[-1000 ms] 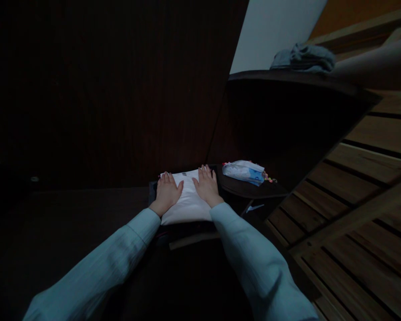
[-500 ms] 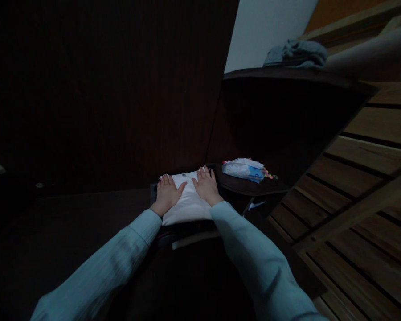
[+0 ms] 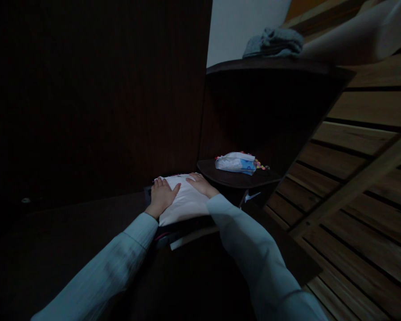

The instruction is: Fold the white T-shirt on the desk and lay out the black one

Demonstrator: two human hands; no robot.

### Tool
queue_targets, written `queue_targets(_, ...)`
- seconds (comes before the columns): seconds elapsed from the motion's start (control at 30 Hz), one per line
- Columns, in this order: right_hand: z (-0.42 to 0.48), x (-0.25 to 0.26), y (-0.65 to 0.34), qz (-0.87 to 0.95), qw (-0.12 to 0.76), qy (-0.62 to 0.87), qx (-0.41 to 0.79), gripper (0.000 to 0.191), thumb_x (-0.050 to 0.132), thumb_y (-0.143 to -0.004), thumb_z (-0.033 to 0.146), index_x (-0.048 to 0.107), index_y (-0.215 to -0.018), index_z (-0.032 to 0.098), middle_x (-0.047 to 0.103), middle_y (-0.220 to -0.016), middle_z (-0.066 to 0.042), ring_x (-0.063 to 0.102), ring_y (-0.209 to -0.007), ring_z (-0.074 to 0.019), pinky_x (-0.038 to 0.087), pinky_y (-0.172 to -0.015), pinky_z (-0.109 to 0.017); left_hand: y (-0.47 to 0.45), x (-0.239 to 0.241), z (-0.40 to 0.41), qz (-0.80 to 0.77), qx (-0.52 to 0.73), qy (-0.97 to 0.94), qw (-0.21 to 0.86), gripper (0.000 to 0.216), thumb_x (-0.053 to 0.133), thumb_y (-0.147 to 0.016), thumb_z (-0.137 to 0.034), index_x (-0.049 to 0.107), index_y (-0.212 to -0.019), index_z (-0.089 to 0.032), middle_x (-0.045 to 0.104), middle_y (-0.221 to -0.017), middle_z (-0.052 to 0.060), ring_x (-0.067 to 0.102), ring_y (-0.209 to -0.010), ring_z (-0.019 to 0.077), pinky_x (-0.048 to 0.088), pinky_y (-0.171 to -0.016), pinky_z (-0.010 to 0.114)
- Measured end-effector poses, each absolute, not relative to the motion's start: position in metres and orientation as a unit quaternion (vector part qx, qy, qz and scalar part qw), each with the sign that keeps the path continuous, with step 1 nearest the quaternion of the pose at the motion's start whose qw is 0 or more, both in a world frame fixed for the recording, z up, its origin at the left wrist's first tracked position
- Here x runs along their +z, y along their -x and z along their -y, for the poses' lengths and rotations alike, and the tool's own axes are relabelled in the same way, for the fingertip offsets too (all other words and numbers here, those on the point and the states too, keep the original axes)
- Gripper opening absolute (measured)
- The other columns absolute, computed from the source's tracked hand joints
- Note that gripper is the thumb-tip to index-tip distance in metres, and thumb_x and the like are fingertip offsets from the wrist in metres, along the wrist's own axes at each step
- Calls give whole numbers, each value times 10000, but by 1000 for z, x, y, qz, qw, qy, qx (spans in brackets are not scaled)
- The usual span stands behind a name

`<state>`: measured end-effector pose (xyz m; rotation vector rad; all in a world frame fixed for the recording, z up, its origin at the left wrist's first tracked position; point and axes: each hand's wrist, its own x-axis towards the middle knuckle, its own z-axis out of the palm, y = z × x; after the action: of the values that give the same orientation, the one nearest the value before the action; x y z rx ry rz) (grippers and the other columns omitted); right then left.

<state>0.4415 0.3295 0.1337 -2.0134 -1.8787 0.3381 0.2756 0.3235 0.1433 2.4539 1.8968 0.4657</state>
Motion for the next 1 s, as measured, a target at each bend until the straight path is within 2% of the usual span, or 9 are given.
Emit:
queue_targets(0.23,-331,130,-446,625,194,744,134,673,242,-843,582,368,-1316,121,299,-1399,-108,235,-1307,-201,221,-1062,-310,-276,144,-323,-611,149,-777,25,777,235,-825,-565,342,-1283,53,309,-1352,261,282,-1266,334,274,-1000,414)
queue_targets(0.37,-327,134,-441,629,166,748,129,667,214,-865,546,315,-1339,88,262,-1413,-114,200,-1318,-199,186,-1073,-320,-276,145,-323,-611,142,-777,46,782,222,-827,-568,310,-1302,47,282,-1369,253,255,-1279,330,259,-1010,421)
queue_targets(0.53,-323,140,-437,633,134,754,109,631,169,-891,488,280,-1352,72,246,-1420,-106,193,-1320,-198,200,-1064,-318,-269,145,-319,-601,122,-788,58,819,201,-819,-597,256,-1329,42,237,-1396,231,216,-1299,308,208,-1043,390)
queue_targets(0.63,-318,143,-433,641,117,755,74,615,171,-899,458,284,-1347,52,255,-1416,-117,195,-1319,-200,203,-1062,-311,-260,152,-314,-590,92,-799,68,836,188,-810,-619,226,-1346,21,209,-1411,213,199,-1305,302,206,-1045,393)
queue_targets(0.7,-315,146,-430,655,107,747,32,583,198,-902,428,291,-1345,61,252,-1417,-122,196,-1318,-208,216,-1057,-329,-255,163,-307,-578,70,-812,48,777,211,-831,-571,242,-1343,13,219,-1408,216,191,-1305,316,196,-1041,425)
queue_targets(0.83,-310,147,-426,691,83,716,-49,522,227,-909,355,314,-1332,62,315,-1386,-140,258,-1296,-204,243,-1045,-336,-262,186,-286,-525,43,-850,3,642,283,-850,-444,311,-1317,-4,267,-1387,228,214,-1290,341,158,-1037,472)
queue_targets(1.0,-309,150,-426,716,82,688,-84,460,241,-910,280,403,-1269,42,437,-1301,-157,367,-1234,-193,280,-1026,-312,-280,175,-264,-509,45,-855,90,685,197,-826,-545,234,-1370,-131,156,-1440,174,129,-1306,369,158,-1020,520)
